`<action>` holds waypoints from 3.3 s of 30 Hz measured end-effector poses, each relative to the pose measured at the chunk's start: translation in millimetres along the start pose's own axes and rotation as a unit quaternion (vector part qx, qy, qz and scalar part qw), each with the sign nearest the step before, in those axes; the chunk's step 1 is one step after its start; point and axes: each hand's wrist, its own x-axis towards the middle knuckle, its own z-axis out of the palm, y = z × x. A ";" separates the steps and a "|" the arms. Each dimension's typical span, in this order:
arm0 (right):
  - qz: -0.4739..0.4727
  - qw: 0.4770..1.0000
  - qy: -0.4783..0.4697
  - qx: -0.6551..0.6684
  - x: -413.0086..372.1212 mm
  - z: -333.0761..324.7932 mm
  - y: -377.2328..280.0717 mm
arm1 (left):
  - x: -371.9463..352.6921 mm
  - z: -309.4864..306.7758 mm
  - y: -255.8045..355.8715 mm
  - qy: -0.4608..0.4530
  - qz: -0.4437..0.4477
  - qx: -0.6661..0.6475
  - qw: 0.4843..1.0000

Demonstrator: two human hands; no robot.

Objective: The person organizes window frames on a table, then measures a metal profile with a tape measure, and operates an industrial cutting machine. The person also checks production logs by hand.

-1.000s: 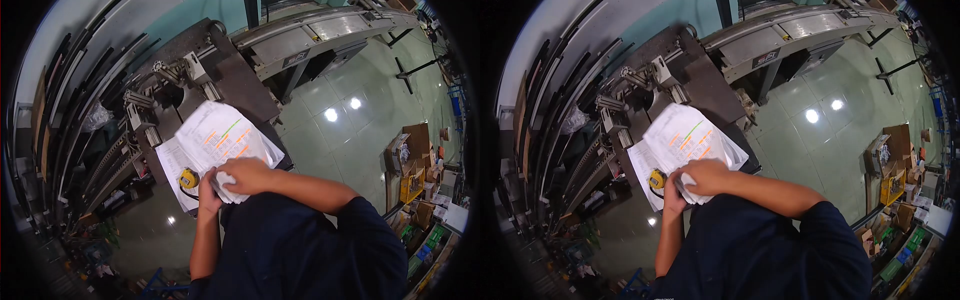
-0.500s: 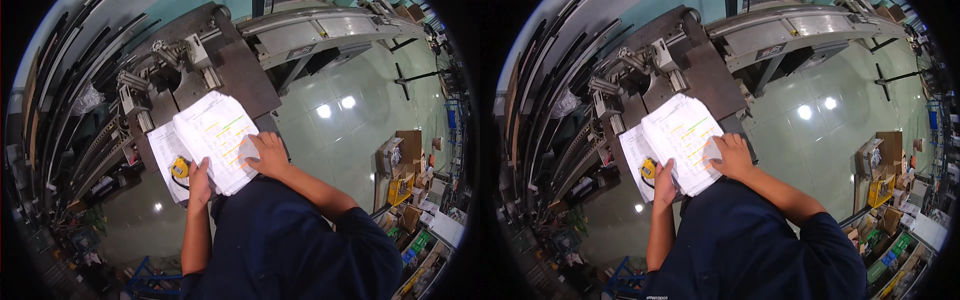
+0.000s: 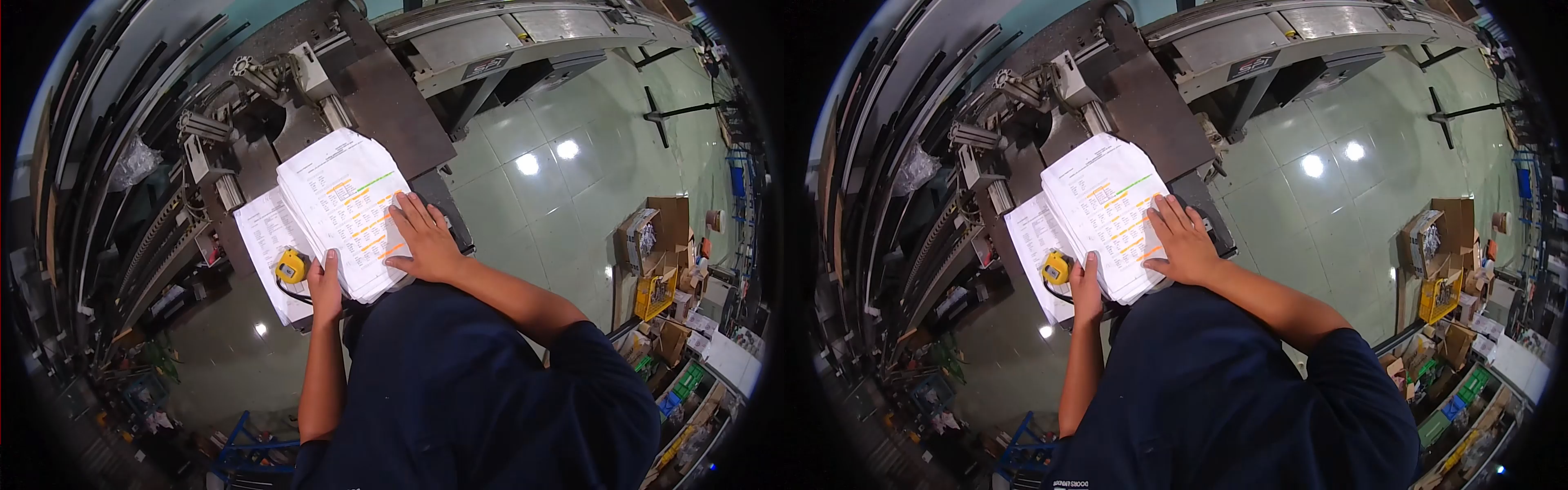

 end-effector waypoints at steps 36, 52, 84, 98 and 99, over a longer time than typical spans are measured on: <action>-0.129 0.991 0.012 -0.014 7.6 6.3 -1.4 | 5.2 -5.7 -7.6 -0.008 0.020 0.029 0.999; 0.201 0.781 0.252 0.534 36.7 4.6 43.6 | -26.5 24.7 15.7 0.109 0.118 0.192 0.968; 0.333 0.607 0.186 0.697 21.8 2.3 66.6 | -12.4 6.4 5.4 0.171 0.073 0.277 0.943; 0.323 0.591 0.178 0.717 17.6 -23.7 60.3 | -42.3 22.5 30.6 0.191 0.227 0.335 0.894; 0.322 0.589 0.176 0.721 16.9 -23.9 60.2 | -42.5 23.8 31.9 0.186 0.220 0.322 0.902</action>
